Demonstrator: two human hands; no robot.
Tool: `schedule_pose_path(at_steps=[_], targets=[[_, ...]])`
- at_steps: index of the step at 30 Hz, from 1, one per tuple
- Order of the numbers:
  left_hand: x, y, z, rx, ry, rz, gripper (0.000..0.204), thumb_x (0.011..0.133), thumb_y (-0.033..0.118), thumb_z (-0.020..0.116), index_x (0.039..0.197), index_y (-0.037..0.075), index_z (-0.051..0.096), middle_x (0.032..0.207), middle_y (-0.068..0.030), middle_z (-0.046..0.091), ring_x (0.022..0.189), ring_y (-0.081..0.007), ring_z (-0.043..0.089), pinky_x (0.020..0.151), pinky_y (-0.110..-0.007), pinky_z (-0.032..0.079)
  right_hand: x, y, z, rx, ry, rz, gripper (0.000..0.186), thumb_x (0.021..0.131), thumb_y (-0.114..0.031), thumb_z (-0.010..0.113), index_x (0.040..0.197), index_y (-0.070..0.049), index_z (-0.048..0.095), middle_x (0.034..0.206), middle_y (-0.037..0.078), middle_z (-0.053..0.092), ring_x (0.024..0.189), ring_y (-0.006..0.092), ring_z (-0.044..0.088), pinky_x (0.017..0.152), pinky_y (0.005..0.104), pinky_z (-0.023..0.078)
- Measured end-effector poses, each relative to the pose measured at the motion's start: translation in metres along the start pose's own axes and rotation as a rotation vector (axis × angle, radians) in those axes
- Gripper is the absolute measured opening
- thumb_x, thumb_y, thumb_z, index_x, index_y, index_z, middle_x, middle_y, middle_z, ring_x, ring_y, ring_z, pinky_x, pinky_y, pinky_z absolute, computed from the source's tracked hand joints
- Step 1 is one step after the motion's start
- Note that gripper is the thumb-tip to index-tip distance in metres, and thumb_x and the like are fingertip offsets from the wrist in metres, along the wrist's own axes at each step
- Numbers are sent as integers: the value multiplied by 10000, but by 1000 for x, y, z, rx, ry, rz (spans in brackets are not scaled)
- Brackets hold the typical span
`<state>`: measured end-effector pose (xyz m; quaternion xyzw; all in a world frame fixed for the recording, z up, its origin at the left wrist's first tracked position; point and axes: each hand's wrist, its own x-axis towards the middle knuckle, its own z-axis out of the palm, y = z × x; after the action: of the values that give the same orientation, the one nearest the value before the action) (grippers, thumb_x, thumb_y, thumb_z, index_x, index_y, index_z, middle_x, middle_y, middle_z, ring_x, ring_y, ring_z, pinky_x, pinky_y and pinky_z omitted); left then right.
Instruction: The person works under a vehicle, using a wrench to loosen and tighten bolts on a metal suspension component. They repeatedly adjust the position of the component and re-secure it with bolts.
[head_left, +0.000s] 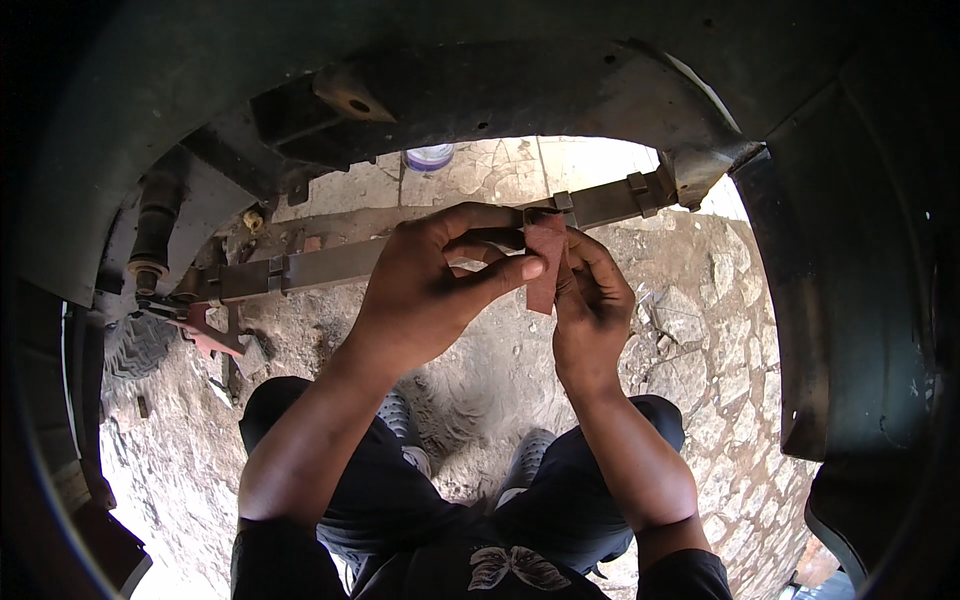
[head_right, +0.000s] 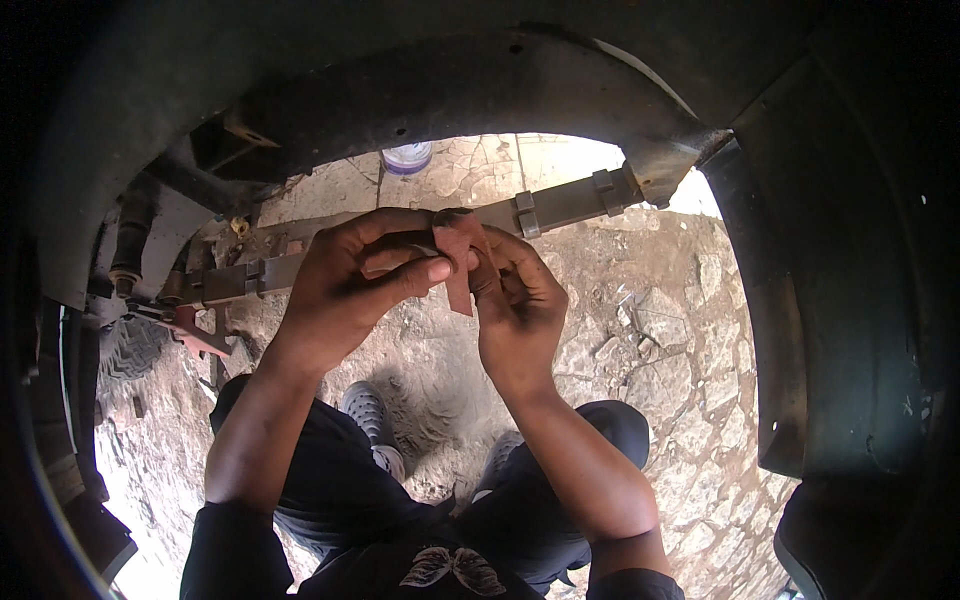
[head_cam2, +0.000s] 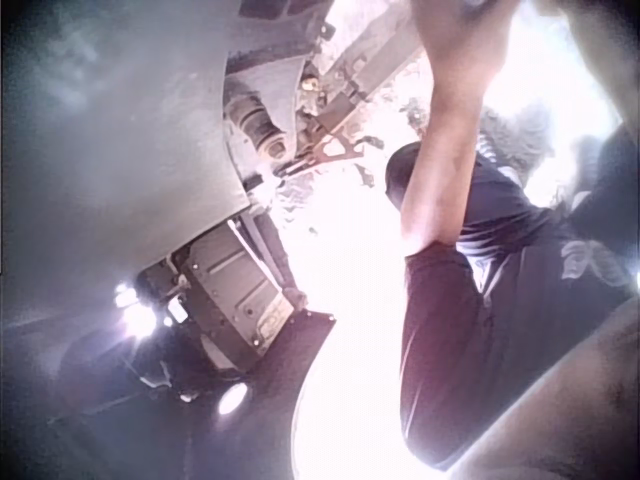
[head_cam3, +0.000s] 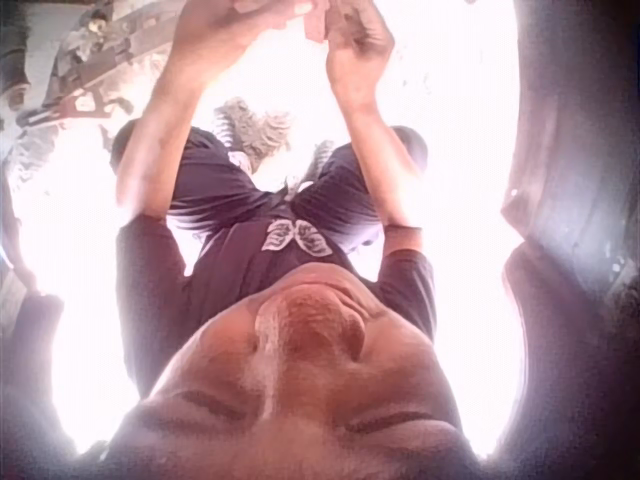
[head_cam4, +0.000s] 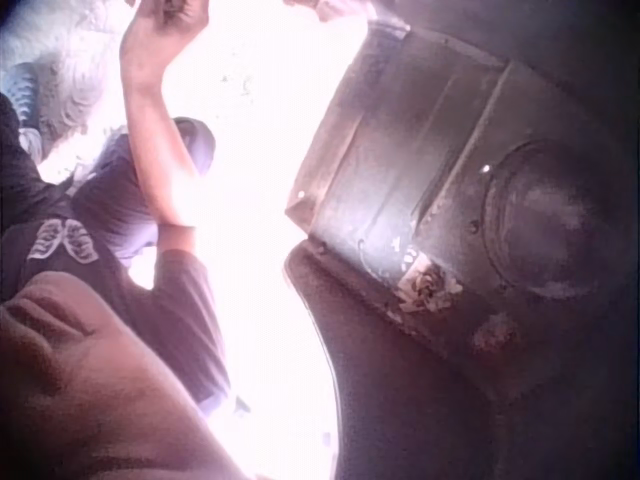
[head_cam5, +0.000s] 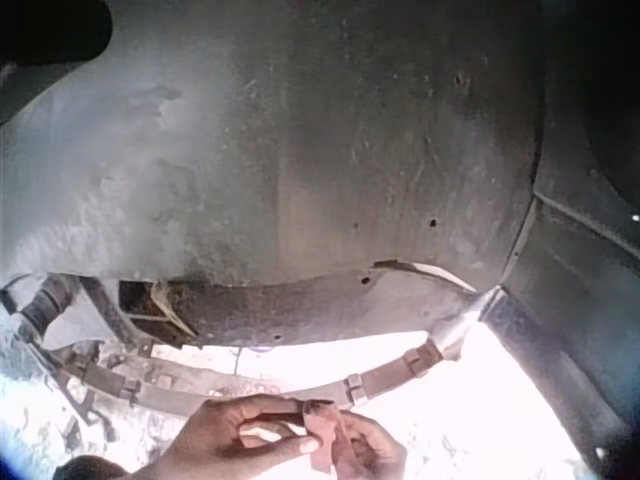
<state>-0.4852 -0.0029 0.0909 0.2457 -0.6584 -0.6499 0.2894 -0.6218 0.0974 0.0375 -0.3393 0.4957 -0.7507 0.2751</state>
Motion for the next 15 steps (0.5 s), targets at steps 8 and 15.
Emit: schedule_pose_path(at_steps=[8,15], targets=[[0,-6,4,285,182,80,166,950,139,801,1020,-4,750,846,-36,729,768,-58,642,685,-228,504,1,-4,-3,-36,-37,58,285,1034,-110,708,1278,31,669,1080,98,759,940,114,704,819,271,574],[-3,4,11,452,264,98,131,916,123,826,926,20,744,728,29,662,647,-8,485,582,-213,392,1,-2,-5,-5,-57,114,246,1035,-105,705,1238,32,679,1066,93,760,929,110,696,815,271,565]])
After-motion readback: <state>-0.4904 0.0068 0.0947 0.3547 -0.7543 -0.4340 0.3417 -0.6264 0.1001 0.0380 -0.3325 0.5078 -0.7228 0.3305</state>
